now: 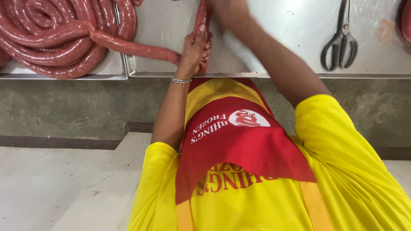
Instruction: The person ties sections of sausage links using thread, then cuts the thread with scissors and separates the finished links on a metal tray.
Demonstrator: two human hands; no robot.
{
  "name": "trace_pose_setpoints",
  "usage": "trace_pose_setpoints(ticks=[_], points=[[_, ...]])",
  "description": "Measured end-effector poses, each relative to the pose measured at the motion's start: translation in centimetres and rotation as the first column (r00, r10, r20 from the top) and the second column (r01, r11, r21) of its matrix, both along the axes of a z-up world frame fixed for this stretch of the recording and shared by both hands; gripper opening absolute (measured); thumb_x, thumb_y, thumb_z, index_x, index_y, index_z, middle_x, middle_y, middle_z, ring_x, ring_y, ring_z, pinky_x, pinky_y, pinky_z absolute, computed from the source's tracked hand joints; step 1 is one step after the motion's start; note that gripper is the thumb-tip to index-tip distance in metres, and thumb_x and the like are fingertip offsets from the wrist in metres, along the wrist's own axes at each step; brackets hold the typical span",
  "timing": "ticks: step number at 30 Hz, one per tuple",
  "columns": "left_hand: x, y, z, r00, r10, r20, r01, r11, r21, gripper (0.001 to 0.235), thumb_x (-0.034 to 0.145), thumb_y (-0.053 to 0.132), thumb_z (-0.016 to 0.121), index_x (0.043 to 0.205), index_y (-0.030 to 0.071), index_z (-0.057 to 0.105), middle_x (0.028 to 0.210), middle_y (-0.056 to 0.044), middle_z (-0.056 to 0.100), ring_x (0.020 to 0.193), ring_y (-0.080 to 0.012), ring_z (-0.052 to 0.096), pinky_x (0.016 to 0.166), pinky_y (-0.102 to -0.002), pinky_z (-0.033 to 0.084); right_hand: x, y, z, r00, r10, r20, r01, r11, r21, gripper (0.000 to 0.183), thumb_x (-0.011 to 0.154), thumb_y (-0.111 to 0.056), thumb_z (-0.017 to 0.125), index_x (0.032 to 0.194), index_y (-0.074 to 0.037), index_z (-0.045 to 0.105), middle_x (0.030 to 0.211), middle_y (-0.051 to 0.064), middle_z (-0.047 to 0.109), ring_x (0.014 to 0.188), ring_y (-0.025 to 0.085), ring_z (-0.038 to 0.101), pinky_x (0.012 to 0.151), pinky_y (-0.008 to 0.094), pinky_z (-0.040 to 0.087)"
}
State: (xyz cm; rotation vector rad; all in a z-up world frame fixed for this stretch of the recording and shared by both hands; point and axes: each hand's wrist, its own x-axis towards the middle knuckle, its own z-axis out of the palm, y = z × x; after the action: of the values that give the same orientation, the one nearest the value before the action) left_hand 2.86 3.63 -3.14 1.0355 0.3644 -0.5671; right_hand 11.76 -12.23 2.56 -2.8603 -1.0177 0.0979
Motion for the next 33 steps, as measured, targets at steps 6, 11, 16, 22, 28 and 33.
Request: trace_pose_setpoints(ticks=[6,11,16,22,28,33], points=[[0.0,-0.4,-0.4,1.000,0.003,0.030,-0.008,0.989,0.146,0.059,0.100,0.059,0.058,0.093,0.001,0.061,0.063,0.003,0.049,0.049,-0.0054,0.045,0.043,-0.024,0.036,-12.1,-6.0,3.9,0.960,0.183,-0.213,-0.007,0.774,0.634,0.055,0.096,0.003,0.077,0.144,-0.011,0.053,0.156,0.013,0.048,0.118,0.026,0.070,0.089,0.030,0.062],[0.4,-4.3,-0.1,0.999,-0.030,-0.028,0.032,0.997,0.075,0.057,0.097,0.059,0.060,0.096,0.003,0.059,0.061,0.004,0.043,0.045,-0.0049,0.037,0.040,-0.024,0.030,-13.7,-9.4,0.8,0.870,-0.331,-0.365,0.493,0.576,0.652,0.059,0.086,-0.002,0.088,0.138,-0.004,0.060,0.140,0.016,0.050,0.091,0.017,0.062,0.082,0.031,0.061],[0.7,-6.9,-1.3,0.999,-0.012,0.033,0.009,0.995,0.096,0.054,0.097,0.055,0.060,0.096,0.002,0.060,0.063,0.004,0.047,0.047,-0.0060,0.041,0.039,-0.026,0.030,-14.0,-13.8,-1.8,0.798,-0.419,-0.434,0.603,0.562,0.566,0.014,0.095,-0.005,0.083,0.107,-0.010,0.077,0.139,0.010,0.058,0.119,0.023,0.064,0.097,0.032,0.062],[1.8,-7.3,-3.1,0.995,-0.006,-0.100,0.014,0.997,0.071,0.056,0.103,0.055,0.056,0.086,0.002,0.050,0.060,0.001,0.043,0.045,-0.0074,0.037,0.039,-0.026,0.028,-17.4,-22.2,0.2,0.601,-0.016,-0.799,0.786,0.196,0.587,0.014,0.107,-0.022,0.066,0.107,-0.009,0.069,0.127,0.011,0.069,0.122,0.020,0.066,0.109,0.035,0.057],[2.4,-6.4,-1.4,0.984,-0.110,-0.140,0.087,0.982,-0.165,0.052,0.102,0.055,0.056,0.099,0.003,0.058,0.066,0.004,0.040,0.051,-0.0056,0.033,0.046,-0.026,0.028,-17.4,-23.4,0.7,0.491,-0.323,-0.809,0.868,0.096,0.488,0.028,0.112,-0.029,0.069,0.120,-0.004,0.061,0.104,0.019,0.063,0.097,0.024,0.060,0.089,0.038,0.052],[3.7,-6.5,1.1,0.991,-0.097,-0.095,0.084,0.988,-0.130,0.061,0.097,0.064,0.056,0.093,0.003,0.056,0.064,0.005,0.036,0.050,-0.0064,0.031,0.044,-0.025,0.024,-11.0,-13.9,1.5,0.949,-0.196,-0.248,0.315,0.654,0.688,0.082,0.094,-0.032,0.084,0.154,0.003,0.041,0.149,0.028,0.053,0.137,0.038,0.051,0.113,0.047,0.044]])
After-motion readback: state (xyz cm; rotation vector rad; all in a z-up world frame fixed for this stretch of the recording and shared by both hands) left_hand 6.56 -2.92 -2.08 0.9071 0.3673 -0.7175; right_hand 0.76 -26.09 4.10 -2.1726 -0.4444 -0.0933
